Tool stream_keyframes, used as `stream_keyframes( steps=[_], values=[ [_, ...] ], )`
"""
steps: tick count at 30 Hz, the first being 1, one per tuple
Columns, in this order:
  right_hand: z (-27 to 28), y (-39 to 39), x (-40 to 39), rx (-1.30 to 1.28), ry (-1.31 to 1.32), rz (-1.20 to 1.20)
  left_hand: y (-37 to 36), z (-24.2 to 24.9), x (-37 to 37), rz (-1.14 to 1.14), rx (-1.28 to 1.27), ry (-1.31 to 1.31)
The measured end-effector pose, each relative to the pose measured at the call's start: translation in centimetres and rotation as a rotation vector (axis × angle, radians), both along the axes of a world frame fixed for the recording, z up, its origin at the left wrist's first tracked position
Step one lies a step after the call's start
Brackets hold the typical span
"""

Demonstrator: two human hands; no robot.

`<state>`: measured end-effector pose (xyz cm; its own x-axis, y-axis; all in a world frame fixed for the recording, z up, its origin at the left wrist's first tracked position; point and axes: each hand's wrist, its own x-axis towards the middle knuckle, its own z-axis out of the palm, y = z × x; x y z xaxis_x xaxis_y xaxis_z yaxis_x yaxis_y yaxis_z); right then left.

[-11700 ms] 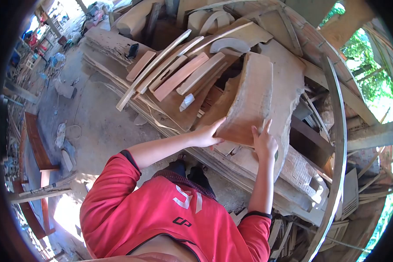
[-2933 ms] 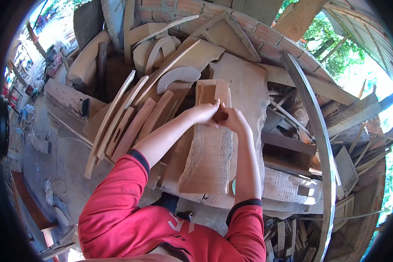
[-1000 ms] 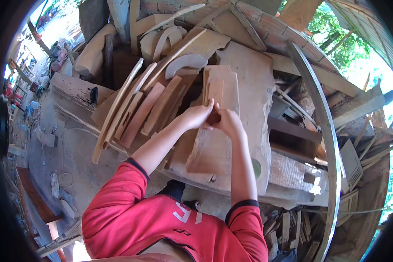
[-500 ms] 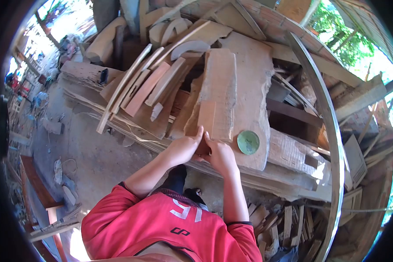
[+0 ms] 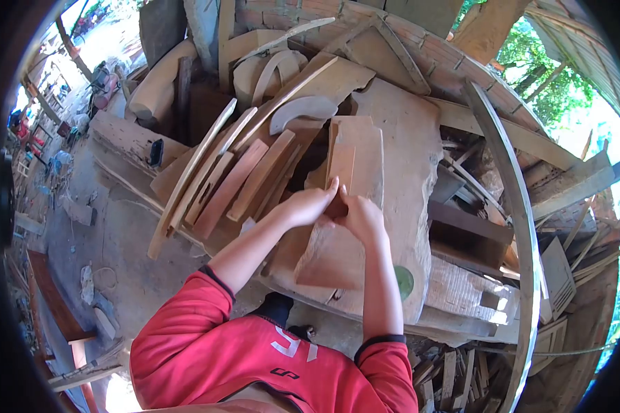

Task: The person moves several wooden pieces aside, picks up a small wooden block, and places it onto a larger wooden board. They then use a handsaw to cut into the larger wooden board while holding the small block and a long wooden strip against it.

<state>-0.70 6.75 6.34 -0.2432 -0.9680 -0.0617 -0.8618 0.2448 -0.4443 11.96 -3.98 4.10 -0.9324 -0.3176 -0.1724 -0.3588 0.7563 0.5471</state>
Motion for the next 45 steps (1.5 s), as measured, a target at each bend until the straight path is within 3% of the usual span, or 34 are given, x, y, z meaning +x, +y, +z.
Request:
stream_keyframes(
  steps=[3, 4, 6, 8, 9, 12, 15, 17, 18, 25, 31, 36, 45],
  values=[
    [-2.3, -6.0, -4.4, -0.015, 0.002, 0.038, -6.8, -4.7, -4.5, -0.008, -0.051, 0.127],
    [-3.2, -8.0, -5.9, -0.033, 0.001, 0.040, -9.0, -3.4, -5.3, 0.040, 0.595, 0.090],
    [-5.9, -12.1, -9.1, -0.052, -0.094, 0.074, -13.8, -7.2, -9.4, 0.120, 0.482, -0.040],
    [-4.9, -14.3, -9.9, -0.082, -0.075, 0.085, -13.8, -4.3, -9.4, 0.035, -0.086, 0.040],
    [-4.2, -14.6, -9.7, -0.111, -0.054, 0.101, -14.4, -3.9, -9.8, 0.019, -0.137, 0.050],
    [-2.4, -14.0, -8.8, -0.044, -0.064, 0.100, -14.1, -3.7, -10.1, 0.075, -0.101, -0.060],
    [-3.9, -11.4, -8.0, -0.101, -0.200, 0.175, -11.9, -4.8, -7.7, 0.002, -0.113, 0.023],
    [-3.3, -8.3, -5.6, -0.093, -0.161, 0.161, -8.7, -4.7, -5.1, 0.015, -0.041, 0.105],
    [-2.9, -6.6, -4.2, -0.088, -0.127, 0.139, -6.2, -2.6, -3.2, -0.007, -0.133, 0.070],
    [-1.6, 6.9, 4.5, -0.082, -0.240, 0.067, 7.7, 1.5, 5.7, 0.052, -0.067, -0.076],
    [-0.7, 14.7, 9.1, -0.006, -0.174, 0.057, 16.0, 1.1, 10.5, 0.094, -0.097, -0.055],
    [0.1, 15.4, 9.9, 0.020, -0.160, 0.053, 16.1, -0.1, 11.2, 0.050, -0.201, 0.046],
    [0.9, 8.0, 5.8, 0.079, -0.070, 0.030, 8.4, 1.0, 6.7, 0.016, -0.001, -0.062]
  ],
)
